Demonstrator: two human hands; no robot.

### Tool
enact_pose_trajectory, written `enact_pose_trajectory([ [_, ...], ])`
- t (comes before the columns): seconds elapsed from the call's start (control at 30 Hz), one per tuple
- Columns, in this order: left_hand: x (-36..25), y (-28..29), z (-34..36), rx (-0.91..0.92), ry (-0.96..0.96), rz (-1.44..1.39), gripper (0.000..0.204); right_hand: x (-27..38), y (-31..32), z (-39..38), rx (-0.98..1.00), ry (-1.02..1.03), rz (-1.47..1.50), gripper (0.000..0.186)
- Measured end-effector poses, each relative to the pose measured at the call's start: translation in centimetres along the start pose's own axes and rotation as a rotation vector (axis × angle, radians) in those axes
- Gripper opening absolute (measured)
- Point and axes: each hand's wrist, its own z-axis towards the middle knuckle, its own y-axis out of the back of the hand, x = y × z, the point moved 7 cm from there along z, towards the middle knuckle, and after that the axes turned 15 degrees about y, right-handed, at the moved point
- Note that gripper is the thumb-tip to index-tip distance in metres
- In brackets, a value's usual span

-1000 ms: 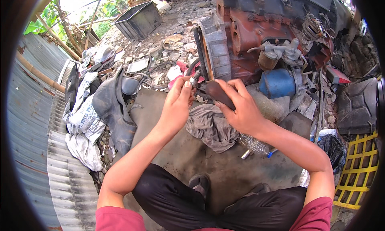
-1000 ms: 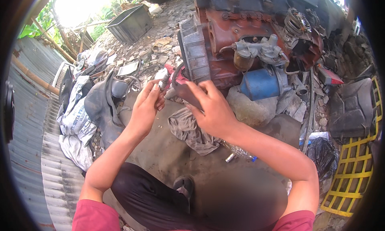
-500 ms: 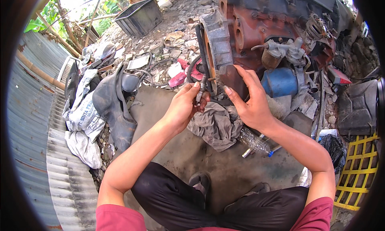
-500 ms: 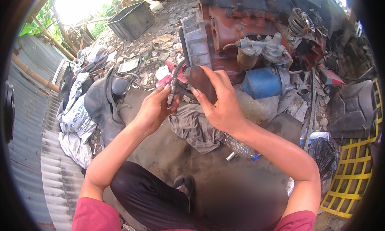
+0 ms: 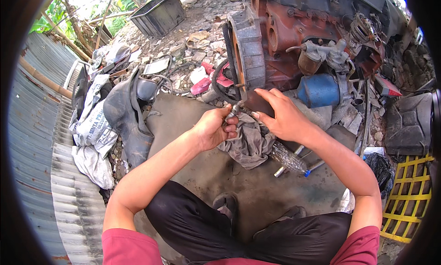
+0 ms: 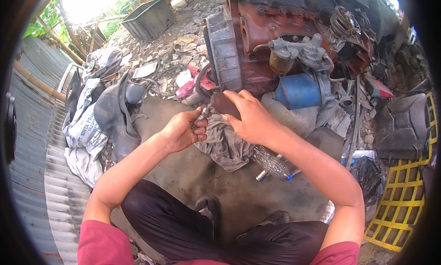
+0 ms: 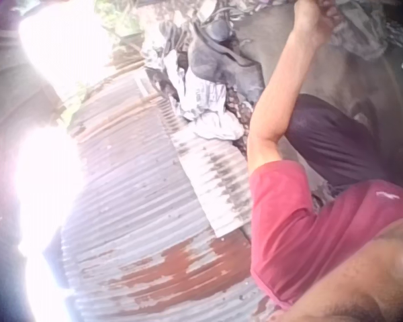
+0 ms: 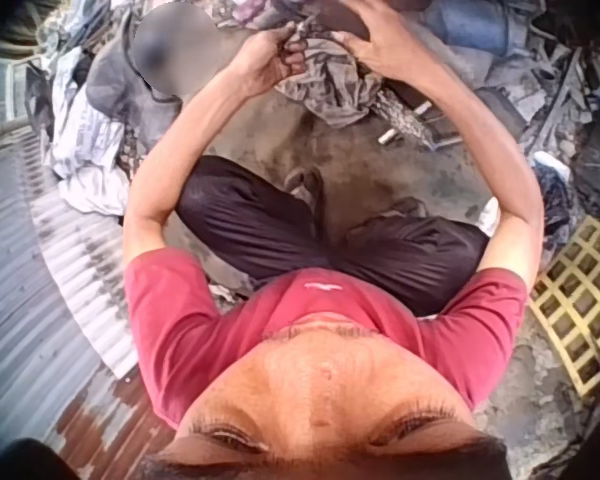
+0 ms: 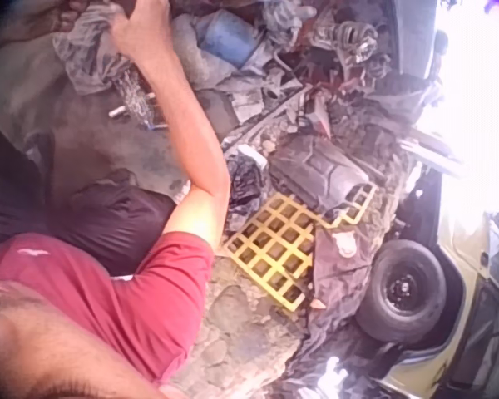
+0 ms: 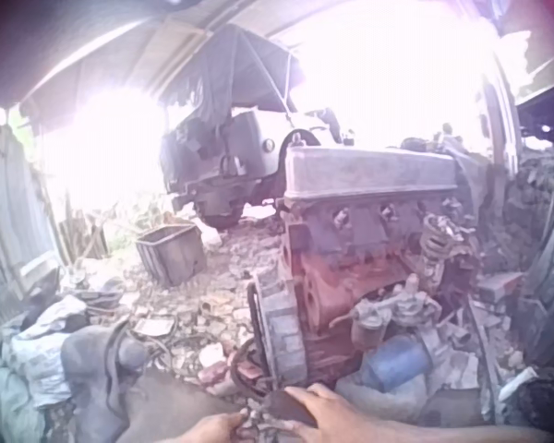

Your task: The person removes a spark plug from an engine, cleans it with a cloth and a brush, and then puts it back into the engine.

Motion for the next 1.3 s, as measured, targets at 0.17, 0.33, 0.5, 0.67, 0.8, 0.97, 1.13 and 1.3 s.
enact_pose_trajectory([
  [0.17, -1.5, 1.1, 0.6, 0.069, -0.133, 0.047, 0.019, -5.0, -3.7, -3.4, 0.629, -0.249, -0.140, 0.052],
  [0.33, -1.8, -0.1, 0.0, 0.080, -0.173, 0.118, 0.022, -8.1, -15.7, -11.3, 0.828, -0.129, 0.166, 0.043],
  [0.5, -1.4, -0.7, -0.4, 0.191, -0.155, 0.195, 0.026, -7.3, -23.5, -18.2, 0.831, -0.071, 0.249, 0.048],
  [0.67, -0.5, -0.4, 0.1, 0.113, -0.116, 0.330, 0.024, -8.5, -20.9, -17.6, 0.583, -0.114, 0.216, 0.051],
  [0.8, 1.3, 0.6, 1.8, 0.042, -0.017, 0.440, 0.021, -9.6, -18.2, -13.9, 0.380, 0.058, -0.082, 0.054],
  [0.97, 1.9, 0.3, 1.7, 0.015, 0.001, 0.528, 0.024, -12.4, -18.1, -11.4, 0.477, 0.114, -0.580, 0.035],
  [1.13, 0.6, 0.7, 0.4, -0.022, -0.121, 0.595, 0.023, -12.2, -14.4, -8.0, 0.236, -0.283, 0.234, 0.028],
  [1.3, -2.4, 0.6, -1.2, -0.116, -0.280, 0.727, 0.024, -6.8, -7.5, -3.4, -0.242, -0.400, 1.352, 0.035],
])
